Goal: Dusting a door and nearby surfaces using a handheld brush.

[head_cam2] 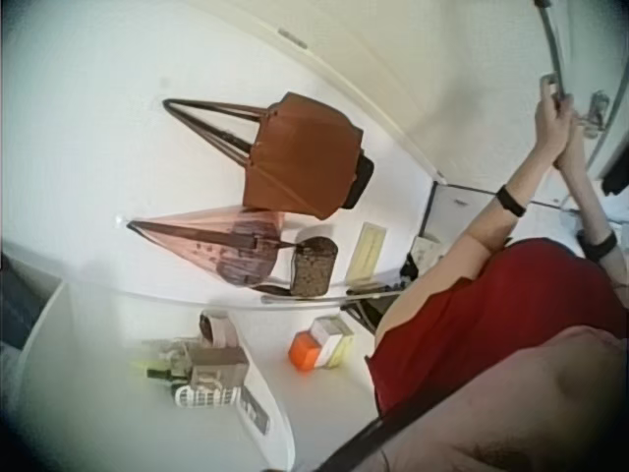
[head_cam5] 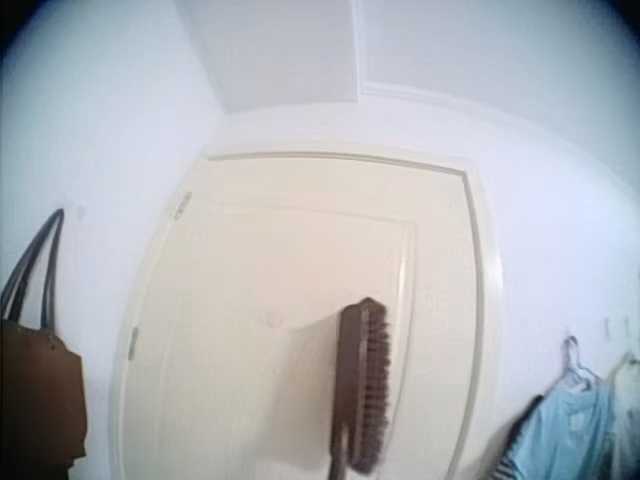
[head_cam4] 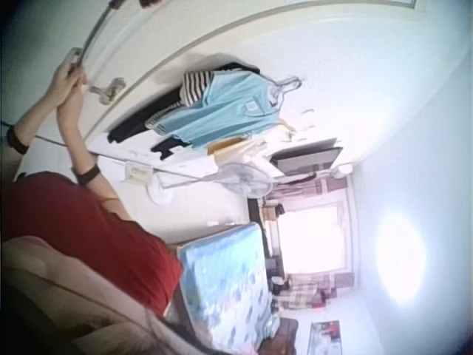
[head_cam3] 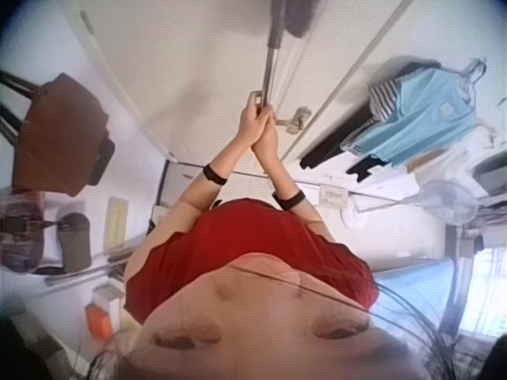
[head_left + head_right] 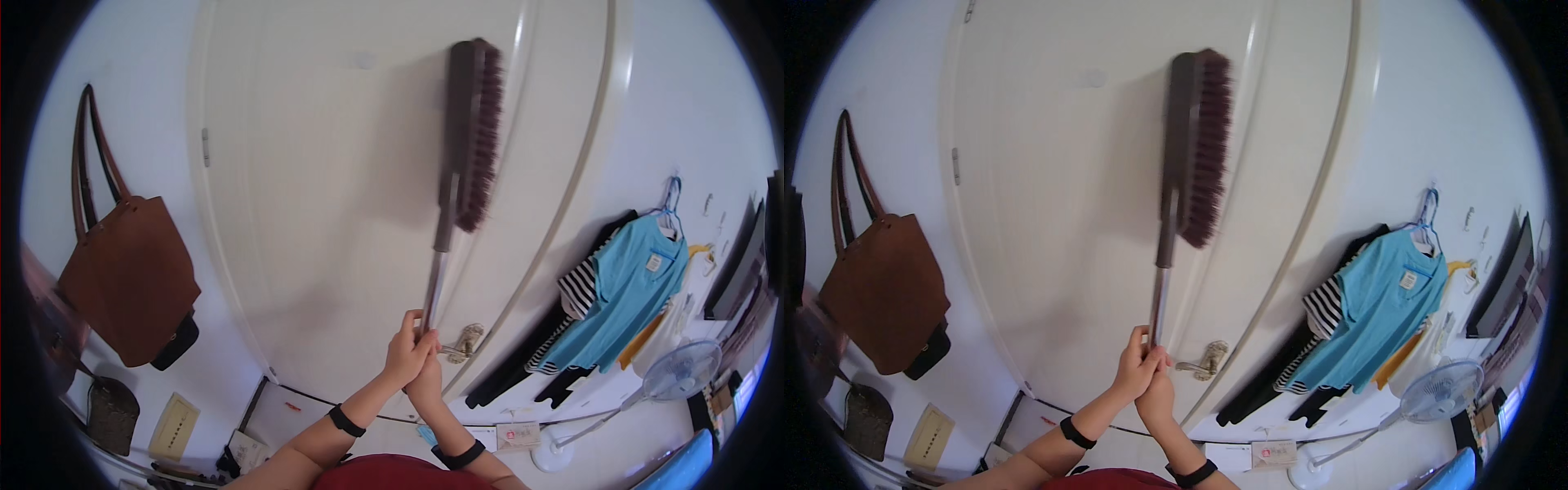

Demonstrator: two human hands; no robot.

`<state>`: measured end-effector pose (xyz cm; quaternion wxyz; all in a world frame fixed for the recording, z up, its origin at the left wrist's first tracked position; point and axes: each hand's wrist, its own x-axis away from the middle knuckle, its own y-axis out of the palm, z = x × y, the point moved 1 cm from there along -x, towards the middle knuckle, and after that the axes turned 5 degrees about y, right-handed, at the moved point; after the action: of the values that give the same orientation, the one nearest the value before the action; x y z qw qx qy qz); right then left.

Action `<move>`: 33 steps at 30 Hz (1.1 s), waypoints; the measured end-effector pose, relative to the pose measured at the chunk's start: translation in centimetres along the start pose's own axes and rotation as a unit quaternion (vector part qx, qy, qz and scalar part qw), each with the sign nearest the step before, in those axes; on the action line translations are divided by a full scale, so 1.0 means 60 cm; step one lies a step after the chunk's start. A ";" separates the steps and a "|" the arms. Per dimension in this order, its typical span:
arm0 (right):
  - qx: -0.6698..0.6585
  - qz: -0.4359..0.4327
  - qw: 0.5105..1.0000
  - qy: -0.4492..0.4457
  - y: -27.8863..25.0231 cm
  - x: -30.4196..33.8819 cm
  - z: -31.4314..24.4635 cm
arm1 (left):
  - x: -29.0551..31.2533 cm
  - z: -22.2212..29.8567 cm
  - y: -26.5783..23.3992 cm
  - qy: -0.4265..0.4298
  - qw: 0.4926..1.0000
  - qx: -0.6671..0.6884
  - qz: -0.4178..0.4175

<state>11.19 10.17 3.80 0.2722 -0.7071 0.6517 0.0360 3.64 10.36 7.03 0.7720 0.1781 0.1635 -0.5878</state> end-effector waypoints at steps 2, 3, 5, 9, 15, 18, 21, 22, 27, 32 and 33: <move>0.095 -0.046 0.994 -0.033 0.037 0.007 -0.010 | 0.003 -0.016 -0.044 0.031 0.999 0.002 0.034; 0.143 -0.071 0.987 -0.032 0.058 0.005 -0.018 | 0.004 -0.020 -0.071 0.023 0.996 0.044 0.076; 0.175 -0.118 0.977 -0.039 0.104 0.005 -0.029 | 0.008 -0.033 -0.125 0.029 0.983 0.111 0.146; 0.246 -0.169 0.950 -0.095 0.198 0.019 -0.052 | 0.039 -0.060 -0.241 -0.042 0.957 0.164 0.236; 0.186 -0.247 0.947 -0.080 0.273 0.039 -0.050 | 0.070 -0.088 -0.362 -0.149 0.949 0.176 0.213; 0.167 -0.289 0.939 -0.079 0.255 0.026 -0.043 | 0.072 -0.103 -0.365 -0.143 0.950 0.203 0.187; 0.206 -0.266 0.939 -0.071 0.195 0.013 -0.062 | 0.053 -0.080 -0.308 -0.110 0.949 0.250 0.159; 0.225 -0.224 0.945 -0.085 0.166 0.011 -0.075 | 0.045 -0.069 -0.280 -0.091 0.946 0.275 0.142; 0.222 -0.143 0.963 -0.054 0.036 0.005 -0.072 | -0.002 -0.054 -0.134 -0.043 0.955 0.292 0.017; 0.121 -0.008 0.992 -0.042 -0.056 0.003 -0.027 | -0.041 -0.005 0.002 -0.009 0.957 0.281 -0.075; 0.109 -0.030 0.994 -0.002 -0.071 0.001 -0.009 | -0.046 0.002 0.024 -0.014 0.960 0.263 -0.099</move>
<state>15.06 9.91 5.67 0.3503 -0.6921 0.6296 -0.0419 4.31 13.01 8.56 0.6381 0.3494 0.0098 -0.6860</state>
